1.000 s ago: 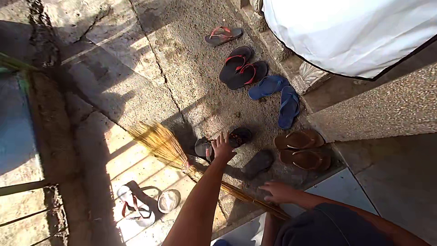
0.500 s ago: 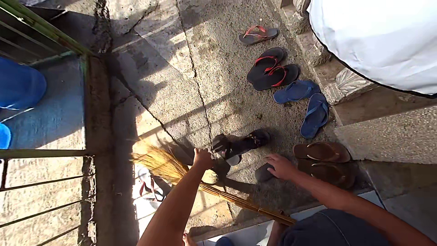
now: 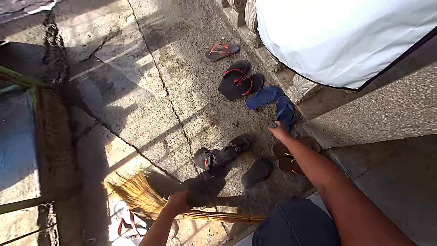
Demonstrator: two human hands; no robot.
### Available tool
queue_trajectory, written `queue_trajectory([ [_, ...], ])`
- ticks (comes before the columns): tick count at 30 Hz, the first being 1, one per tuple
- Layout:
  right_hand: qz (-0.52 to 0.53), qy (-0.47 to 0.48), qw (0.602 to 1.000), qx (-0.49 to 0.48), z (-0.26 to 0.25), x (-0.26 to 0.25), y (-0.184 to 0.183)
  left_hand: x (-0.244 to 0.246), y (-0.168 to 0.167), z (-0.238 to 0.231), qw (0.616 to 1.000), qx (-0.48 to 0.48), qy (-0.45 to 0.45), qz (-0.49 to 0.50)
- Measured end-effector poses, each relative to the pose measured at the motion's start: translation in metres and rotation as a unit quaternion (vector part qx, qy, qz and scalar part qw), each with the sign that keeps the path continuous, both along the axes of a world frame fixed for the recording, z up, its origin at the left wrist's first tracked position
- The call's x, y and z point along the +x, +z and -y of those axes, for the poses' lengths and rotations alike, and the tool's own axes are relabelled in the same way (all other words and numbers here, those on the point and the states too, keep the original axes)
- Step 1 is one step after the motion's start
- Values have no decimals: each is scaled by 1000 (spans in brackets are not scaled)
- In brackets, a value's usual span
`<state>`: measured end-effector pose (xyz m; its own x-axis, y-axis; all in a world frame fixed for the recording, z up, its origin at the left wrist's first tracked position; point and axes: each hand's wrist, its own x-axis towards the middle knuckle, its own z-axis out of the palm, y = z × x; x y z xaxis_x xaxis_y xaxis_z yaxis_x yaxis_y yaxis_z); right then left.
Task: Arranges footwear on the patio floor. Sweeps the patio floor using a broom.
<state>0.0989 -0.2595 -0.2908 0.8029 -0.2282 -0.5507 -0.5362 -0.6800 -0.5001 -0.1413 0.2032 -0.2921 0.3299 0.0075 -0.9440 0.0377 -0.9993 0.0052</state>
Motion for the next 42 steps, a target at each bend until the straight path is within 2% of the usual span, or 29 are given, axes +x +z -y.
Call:
queue_trajectory([
  [2,7,-134,991,-7,43,10,-17,-6,3,-7,999,-28,34,9],
  [4,22,-206,978,35,65,14,-38,-11,5,-11,996,-63,68,17],
  [8,27,-201,965,168,20,19,-36,-10,10,-13,982,-122,131,65],
  [10,31,-93,974,206,-7,24,-35,-8,17,-7,983,-97,131,83],
  [12,59,84,988,113,-37,30,-32,-2,24,0,984,-71,137,87],
  [14,97,262,960,14,-74,15,-19,0,24,4,974,-86,189,87],
  [15,95,368,925,-3,-93,0,-14,2,22,5,964,-104,232,73],
  [17,61,586,808,-31,-126,-30,-14,4,20,12,935,-130,329,39],
  [18,33,654,754,-53,-135,-43,-16,5,20,18,924,-122,361,30],
  [19,16,690,719,-83,-139,-52,-18,3,19,24,927,-91,362,33],
  [21,10,697,705,-135,-138,-52,-16,-3,10,35,957,-3,287,35],
  [23,19,665,731,-151,-134,-45,-7,-10,5,50,965,49,255,39],
  [25,56,648,749,-126,-135,-50,2,-18,5,68,955,31,288,65],
  [27,82,657,744,-94,-145,-63,7,-18,4,92,944,-52,314,90],
  [29,57,691,716,-81,-155,-85,6,-17,2,121,944,-110,297,90],
  [31,-8,722,689,-71,-158,-106,0,-16,-2,145,957,-138,243,77],
  [33,-56,746,661,-58,-158,-122,-3,-15,-8,160,968,-165,179,63],
  [35,-62,779,622,-47,-160,-133,-1,-14,-11,167,967,-202,150,42],
  [38,-65,820,567,-41,-164,-151,1,-18,-13,162,942,-295,152,45],
  [40,-61,825,560,-49,-165,-159,0,-17,-7,152,923,-337,180,33],
  [42,-57,827,553,-84,-161,-161,-1,-13,-1,135,904,-335,264,35],
])
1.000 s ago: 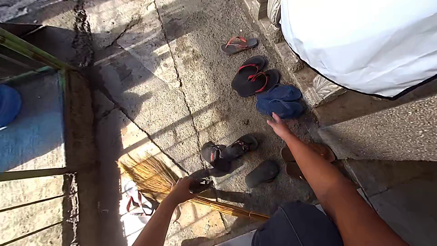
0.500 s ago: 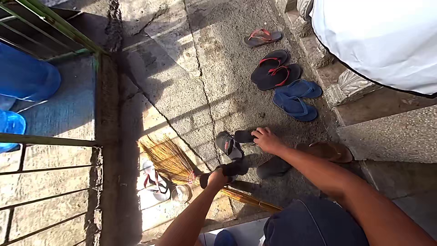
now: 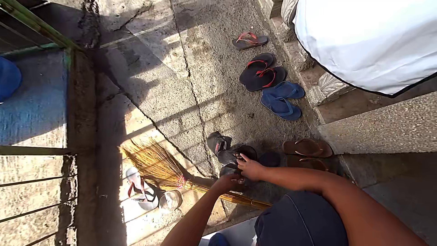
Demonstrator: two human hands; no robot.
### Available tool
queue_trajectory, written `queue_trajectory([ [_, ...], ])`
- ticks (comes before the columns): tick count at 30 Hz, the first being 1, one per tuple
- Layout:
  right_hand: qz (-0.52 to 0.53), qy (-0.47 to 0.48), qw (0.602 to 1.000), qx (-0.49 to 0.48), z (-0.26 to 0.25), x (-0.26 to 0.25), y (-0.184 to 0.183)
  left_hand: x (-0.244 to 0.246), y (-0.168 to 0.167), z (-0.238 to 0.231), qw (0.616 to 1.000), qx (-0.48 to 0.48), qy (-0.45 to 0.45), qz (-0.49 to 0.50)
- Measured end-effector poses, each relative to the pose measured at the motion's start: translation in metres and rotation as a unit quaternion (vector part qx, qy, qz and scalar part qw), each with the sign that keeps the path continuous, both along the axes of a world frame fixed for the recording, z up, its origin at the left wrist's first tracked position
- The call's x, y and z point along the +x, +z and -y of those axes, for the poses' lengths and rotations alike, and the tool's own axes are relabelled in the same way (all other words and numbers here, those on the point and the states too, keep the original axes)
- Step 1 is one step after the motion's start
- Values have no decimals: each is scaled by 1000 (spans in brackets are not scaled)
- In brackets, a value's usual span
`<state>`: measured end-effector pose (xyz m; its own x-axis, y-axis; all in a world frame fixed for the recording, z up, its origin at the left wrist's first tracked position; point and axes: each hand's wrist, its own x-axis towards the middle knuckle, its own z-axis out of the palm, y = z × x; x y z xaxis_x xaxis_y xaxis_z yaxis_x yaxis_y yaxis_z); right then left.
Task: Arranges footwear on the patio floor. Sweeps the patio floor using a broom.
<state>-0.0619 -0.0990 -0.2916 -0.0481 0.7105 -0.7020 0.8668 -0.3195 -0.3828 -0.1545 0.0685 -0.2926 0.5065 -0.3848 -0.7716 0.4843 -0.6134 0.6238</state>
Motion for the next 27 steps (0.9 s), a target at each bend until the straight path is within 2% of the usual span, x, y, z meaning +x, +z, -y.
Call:
queue_trajectory([
  [4,30,2,999,38,11,20,1,16,-8,-58,982,98,155,43],
  [6,38,-31,997,51,14,38,24,30,-7,-83,964,150,208,75],
  [10,89,-116,989,25,57,78,78,55,-3,-108,954,210,190,101],
  [13,169,-108,980,4,121,117,89,71,-9,-108,951,249,151,103],
  [15,247,-138,959,-36,168,140,87,81,-14,-96,949,265,131,107],
  [17,295,-200,931,-86,193,144,80,89,-19,-81,950,257,140,107],
  [18,281,-226,929,-87,191,136,75,93,-23,-74,951,243,162,100],
  [20,190,-272,942,-53,170,104,57,97,-31,-61,947,204,239,74],
  [23,64,-317,946,-32,136,53,7,100,-37,-42,928,148,341,15],
  [25,52,-331,941,-51,121,28,-24,101,-38,-37,932,108,347,-4],
  [27,70,-330,939,-68,114,12,-28,99,-32,-35,953,77,292,23],
])
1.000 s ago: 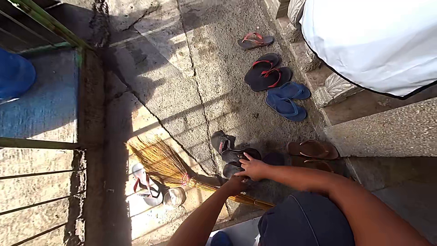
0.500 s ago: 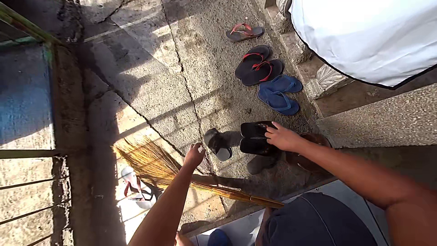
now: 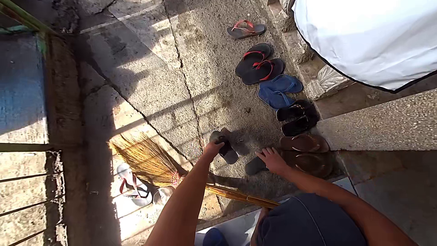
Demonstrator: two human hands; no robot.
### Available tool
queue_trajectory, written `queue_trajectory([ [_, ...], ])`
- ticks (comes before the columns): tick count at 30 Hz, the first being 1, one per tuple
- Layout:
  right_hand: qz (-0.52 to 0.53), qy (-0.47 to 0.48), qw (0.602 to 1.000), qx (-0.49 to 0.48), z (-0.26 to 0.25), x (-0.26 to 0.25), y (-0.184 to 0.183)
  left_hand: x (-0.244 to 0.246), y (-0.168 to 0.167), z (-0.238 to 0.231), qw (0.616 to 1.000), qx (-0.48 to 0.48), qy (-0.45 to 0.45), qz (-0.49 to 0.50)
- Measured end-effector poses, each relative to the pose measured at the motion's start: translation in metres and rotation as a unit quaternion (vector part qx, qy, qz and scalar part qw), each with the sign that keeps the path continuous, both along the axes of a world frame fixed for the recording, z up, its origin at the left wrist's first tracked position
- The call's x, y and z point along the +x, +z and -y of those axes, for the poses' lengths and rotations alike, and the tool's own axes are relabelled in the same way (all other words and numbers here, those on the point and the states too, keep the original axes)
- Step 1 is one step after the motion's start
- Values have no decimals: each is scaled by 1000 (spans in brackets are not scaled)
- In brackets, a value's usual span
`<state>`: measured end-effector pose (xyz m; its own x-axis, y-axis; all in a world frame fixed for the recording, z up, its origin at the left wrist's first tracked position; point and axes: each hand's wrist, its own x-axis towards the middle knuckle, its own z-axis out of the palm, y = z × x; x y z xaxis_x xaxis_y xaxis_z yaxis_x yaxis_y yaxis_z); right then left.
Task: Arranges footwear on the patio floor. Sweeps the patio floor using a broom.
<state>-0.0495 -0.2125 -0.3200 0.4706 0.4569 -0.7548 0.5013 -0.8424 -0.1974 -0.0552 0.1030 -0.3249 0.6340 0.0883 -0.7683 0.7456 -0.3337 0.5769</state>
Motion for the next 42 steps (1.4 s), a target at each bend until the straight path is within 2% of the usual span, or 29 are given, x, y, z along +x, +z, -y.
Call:
queue_trajectory([
  [1,4,-1,1000,-3,-1,-3,4,-2,7,0,998,21,-53,25],
  [3,-4,-41,999,-13,-1,7,21,0,26,-4,975,128,-172,55],
  [5,33,-122,992,-2,-2,19,46,-5,34,-11,955,191,-226,32],
  [8,107,-171,979,19,-12,22,61,-23,31,-12,967,160,-197,-15],
  [12,-50,-12,999,1,-3,3,30,-34,22,8,982,101,-161,-24],
  [13,-77,1,997,-9,1,1,23,-35,19,10,982,99,-162,-25],
  [17,-7,-21,997,74,-7,-3,25,-34,9,6,974,110,-195,-38],
  [20,-20,46,995,84,-23,-8,14,-29,10,4,965,127,-230,-28],
  [25,-47,-64,996,45,-32,-1,-4,-18,16,2,945,173,-277,-31],
  [26,-64,-49,996,36,-29,2,-7,-16,17,2,941,178,-288,-29],
  [28,-95,42,993,48,-24,6,-6,-11,18,4,931,184,-315,-26],
  [30,-104,156,977,102,-27,5,3,-8,22,9,921,179,-346,-13],
  [32,-74,221,957,172,-40,-6,14,-8,24,19,906,164,-390,3],
  [35,-42,229,948,219,-62,-25,34,-6,28,41,878,108,-465,20],
  [39,-49,266,949,165,-68,-33,37,-10,24,61,865,19,-501,35],
  [42,-37,282,948,143,-64,-39,32,-15,19,72,864,6,-503,22],
])
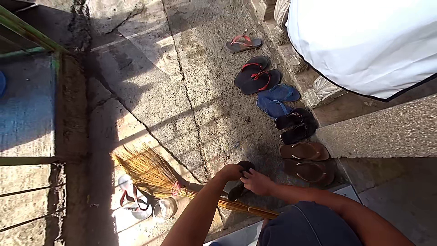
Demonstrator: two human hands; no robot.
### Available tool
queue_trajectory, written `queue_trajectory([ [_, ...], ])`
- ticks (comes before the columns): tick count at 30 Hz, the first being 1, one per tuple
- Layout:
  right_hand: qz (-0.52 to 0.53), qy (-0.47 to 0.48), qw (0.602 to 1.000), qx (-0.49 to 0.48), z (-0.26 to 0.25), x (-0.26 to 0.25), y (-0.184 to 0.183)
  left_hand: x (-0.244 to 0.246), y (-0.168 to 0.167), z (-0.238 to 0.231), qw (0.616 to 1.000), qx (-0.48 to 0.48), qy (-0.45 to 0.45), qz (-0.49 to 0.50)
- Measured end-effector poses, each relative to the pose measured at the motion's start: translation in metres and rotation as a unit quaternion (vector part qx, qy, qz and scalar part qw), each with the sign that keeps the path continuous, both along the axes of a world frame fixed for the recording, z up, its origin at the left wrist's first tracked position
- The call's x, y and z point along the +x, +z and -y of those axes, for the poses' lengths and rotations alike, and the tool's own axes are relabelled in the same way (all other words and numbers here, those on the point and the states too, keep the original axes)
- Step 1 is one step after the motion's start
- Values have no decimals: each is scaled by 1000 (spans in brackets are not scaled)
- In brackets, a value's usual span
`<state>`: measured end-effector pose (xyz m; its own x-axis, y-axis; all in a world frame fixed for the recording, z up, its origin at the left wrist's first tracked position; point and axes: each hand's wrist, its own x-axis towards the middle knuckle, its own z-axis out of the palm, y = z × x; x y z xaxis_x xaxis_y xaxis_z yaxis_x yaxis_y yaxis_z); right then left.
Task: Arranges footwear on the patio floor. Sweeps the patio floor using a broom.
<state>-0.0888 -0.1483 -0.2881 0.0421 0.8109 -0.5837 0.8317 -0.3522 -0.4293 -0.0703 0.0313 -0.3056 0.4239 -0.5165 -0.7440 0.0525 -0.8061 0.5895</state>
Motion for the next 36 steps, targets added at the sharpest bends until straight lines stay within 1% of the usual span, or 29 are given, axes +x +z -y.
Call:
queue_trajectory([
  [2,-11,3,1000,-8,-1,-1,1,-2,-3,2,999,-12,39,13],
  [4,-16,-4,1000,-11,-1,12,13,0,3,-8,987,-46,149,46],
  [5,-8,-14,1000,-7,0,25,24,4,9,-20,972,-60,217,73],
  [7,30,-53,998,26,2,63,55,10,23,-55,936,-52,323,132],
  [8,60,-72,995,40,3,87,75,10,29,-79,921,-35,355,157],
  [10,135,-95,984,63,5,142,111,3,38,-134,904,25,384,186],
  [12,247,-102,958,102,7,208,140,-11,44,-189,894,105,391,191],
  [14,328,-151,927,103,7,276,174,-27,49,-237,890,213,368,168],
  [16,376,-219,895,95,3,322,210,-39,63,-271,899,299,297,120],
  [17,394,-250,880,93,-3,330,225,-43,76,-283,911,317,246,95],
  [18,395,-277,872,87,-10,328,231,-47,90,-290,926,319,190,71],
  [19,373,-294,876,83,-15,315,225,-53,106,-293,939,310,140,56],
  [20,329,-296,894,76,-18,292,207,-61,127,-293,950,294,98,50],
  [21,261,-282,922,54,-18,257,179,-74,151,-291,960,266,70,57],
  [22,177,-256,950,12,-12,212,143,-91,174,-291,969,226,63,74],
  [23,70,-224,971,-54,-1,162,107,-110,193,-294,977,179,73,93],
  [24,-35,-202,972,-115,12,111,78,-127,206,-301,979,139,103,103],
  [25,-122,-198,958,-167,25,62,57,-142,212,-310,977,121,147,98],
  [26,-183,-209,940,-198,42,19,38,-156,209,-322,970,134,183,84],
  [27,-216,-230,925,-212,59,-18,19,-168,197,-335,963,170,197,73],
  [28,-227,-269,911,-213,73,-50,1,-180,180,-349,955,220,190,62],
  [29,-210,-310,907,-194,87,-79,-22,-191,160,-361,946,274,168,42],
  [30,-181,-344,904,-180,94,-102,-39,-203,138,-371,941,306,142,28],
  [31,-156,-359,901,-188,91,-116,-43,-214,118,-376,940,320,121,17],
  [32,-140,-365,894,-219,79,-119,-35,-222,102,-376,940,319,121,16],
  [34,-144,-357,884,-264,58,-114,-14,-235,69,-370,937,298,179,33],
  [36,-164,-377,878,-248,58,-103,2,-249,40,-359,927,282,244,33],
])
